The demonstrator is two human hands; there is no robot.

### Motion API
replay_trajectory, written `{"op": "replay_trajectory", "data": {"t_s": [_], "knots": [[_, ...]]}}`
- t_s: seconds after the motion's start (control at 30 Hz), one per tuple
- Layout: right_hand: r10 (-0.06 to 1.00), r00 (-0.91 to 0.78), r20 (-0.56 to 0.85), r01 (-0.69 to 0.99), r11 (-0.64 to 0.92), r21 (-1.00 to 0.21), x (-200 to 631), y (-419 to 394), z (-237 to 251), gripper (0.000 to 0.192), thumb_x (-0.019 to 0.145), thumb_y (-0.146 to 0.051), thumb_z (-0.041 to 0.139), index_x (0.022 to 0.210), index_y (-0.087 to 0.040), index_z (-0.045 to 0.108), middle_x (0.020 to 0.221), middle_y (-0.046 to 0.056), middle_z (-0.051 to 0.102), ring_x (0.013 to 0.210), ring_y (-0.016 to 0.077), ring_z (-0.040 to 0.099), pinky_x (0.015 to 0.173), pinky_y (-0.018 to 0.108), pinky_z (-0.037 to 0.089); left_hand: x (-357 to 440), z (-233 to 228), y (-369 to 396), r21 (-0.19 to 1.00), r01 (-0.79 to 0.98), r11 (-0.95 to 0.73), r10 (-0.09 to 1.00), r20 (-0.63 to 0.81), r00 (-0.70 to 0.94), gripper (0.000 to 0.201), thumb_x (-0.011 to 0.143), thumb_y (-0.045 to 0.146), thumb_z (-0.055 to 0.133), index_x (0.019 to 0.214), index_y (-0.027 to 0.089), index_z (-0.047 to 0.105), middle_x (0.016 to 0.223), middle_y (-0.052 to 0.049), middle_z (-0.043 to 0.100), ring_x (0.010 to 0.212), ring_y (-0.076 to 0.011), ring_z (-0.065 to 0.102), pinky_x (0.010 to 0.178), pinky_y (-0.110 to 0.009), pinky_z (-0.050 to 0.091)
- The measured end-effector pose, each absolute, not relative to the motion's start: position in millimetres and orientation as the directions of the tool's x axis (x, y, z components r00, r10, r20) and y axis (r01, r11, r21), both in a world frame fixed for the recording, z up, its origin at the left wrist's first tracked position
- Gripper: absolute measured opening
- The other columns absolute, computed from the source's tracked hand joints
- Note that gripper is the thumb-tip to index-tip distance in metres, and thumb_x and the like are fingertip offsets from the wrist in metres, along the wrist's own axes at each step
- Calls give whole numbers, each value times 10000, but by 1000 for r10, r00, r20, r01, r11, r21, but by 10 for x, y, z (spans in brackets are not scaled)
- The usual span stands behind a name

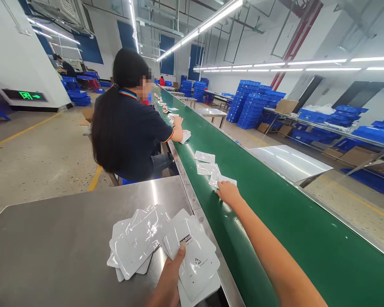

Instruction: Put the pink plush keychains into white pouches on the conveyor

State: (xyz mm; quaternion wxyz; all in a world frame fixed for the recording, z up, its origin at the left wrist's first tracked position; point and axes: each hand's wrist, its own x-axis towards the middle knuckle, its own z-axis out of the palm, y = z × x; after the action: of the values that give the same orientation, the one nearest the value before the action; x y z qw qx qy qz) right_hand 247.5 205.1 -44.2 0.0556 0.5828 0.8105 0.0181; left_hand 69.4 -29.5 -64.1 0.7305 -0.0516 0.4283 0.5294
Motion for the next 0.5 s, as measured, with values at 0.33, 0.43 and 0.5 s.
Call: {"op": "replay_trajectory", "data": {"t_s": [0.33, 0.43, 0.5], "knots": [[953, -256, -160, 962, 267, 52, 2693, 2523, -771, 378, 909, -390, 422, 1181, -147, 521, 1175, 128, 548, 1064, 233, 524, 890, 391, 412, 738, -727, -245, 394, -798, 456, 664, -748, 10, 579, 819, 294, 599, 1322, 123, 369, 1088, -137, 661, 1072, -260, 589, 980, -369, 436], [965, -212, -151, 977, 212, -21, 2915, 2598, -739, 553, 866, -479, 429, 1318, -161, 405, 1336, 152, 422, 1186, 278, 432, 923, 362, 379, 740, -732, -248, 390, -805, 447, 660, -751, 4, 559, 836, 285, 574, 1332, 145, 357, 1137, -133, 638, 1096, -252, 574, 992, -371, 424], [969, -168, -184, 985, 159, -60, 3072, 2681, -735, 678, 781, -559, 508, 1304, -136, 424, 1325, 177, 422, 1172, 311, 438, 899, 373, 391, 736, -778, -239, 398, -801, 447, 658, -753, -7, 548, 836, 277, 572, 1326, 149, 362, 1181, -135, 611, 1117, -255, 557, 1004, -377, 412]]}}
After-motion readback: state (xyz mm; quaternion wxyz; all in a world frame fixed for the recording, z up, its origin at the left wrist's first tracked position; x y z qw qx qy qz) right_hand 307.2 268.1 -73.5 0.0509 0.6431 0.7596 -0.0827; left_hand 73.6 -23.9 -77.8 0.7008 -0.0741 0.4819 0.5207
